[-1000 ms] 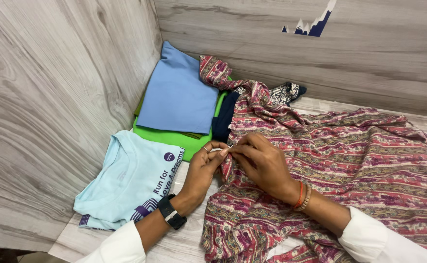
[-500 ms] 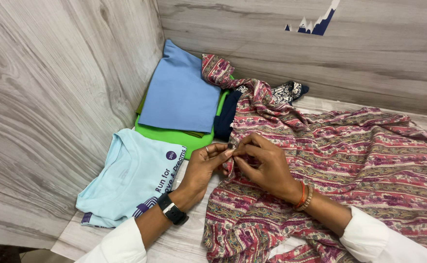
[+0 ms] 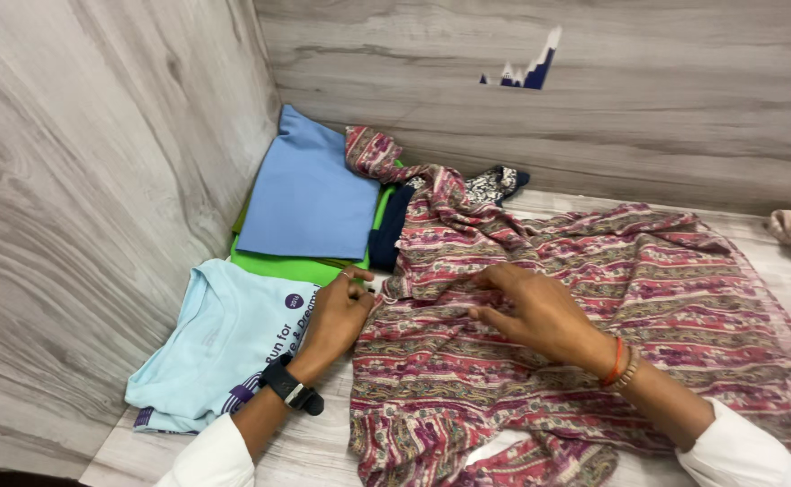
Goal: The person folds a patterned dress and a dark blue dress on a tiled surface. They smooth and align each garment, fold sleeves and sides, then stack the finished items with other folded clothes.
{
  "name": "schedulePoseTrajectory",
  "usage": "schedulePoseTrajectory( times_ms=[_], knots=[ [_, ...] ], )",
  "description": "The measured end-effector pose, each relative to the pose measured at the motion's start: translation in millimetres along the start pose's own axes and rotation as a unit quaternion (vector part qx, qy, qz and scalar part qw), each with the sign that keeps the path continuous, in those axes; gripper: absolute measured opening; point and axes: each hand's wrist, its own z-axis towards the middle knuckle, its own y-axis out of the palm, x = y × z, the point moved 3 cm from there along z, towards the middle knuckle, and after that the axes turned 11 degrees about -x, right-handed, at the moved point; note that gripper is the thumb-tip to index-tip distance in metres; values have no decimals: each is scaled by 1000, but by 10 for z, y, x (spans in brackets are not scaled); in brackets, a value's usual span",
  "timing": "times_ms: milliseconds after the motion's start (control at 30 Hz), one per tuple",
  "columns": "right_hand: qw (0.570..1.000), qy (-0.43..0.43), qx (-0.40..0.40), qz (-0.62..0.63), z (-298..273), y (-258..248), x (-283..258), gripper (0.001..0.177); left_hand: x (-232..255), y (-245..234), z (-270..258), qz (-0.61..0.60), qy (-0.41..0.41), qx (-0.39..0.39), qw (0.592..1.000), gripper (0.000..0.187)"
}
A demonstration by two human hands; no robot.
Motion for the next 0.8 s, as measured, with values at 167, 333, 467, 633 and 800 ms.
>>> schedulePoseTrajectory(
  times_ms=[167,333,467,633,800],
  knots=[
    [991,37,-42,-118,-768,94,430,80,398,-151,-241,211,102,143,962,37],
    [971,172,-79,-149,-1549,186,1036,90,786,219,-633,265,218,65,937,63],
    [957,214,-47,-191,-2154,311,1186,89,873,751,-910,359,180,-131,906,87],
    [939,244,-82,-226,-2583,117,1088,90,765,756,-935,380,78,-122,914,98],
    [926,310,-164,-140,-2402,-335,991,58,834,537,-611,343,168,3,924,81]
  ],
)
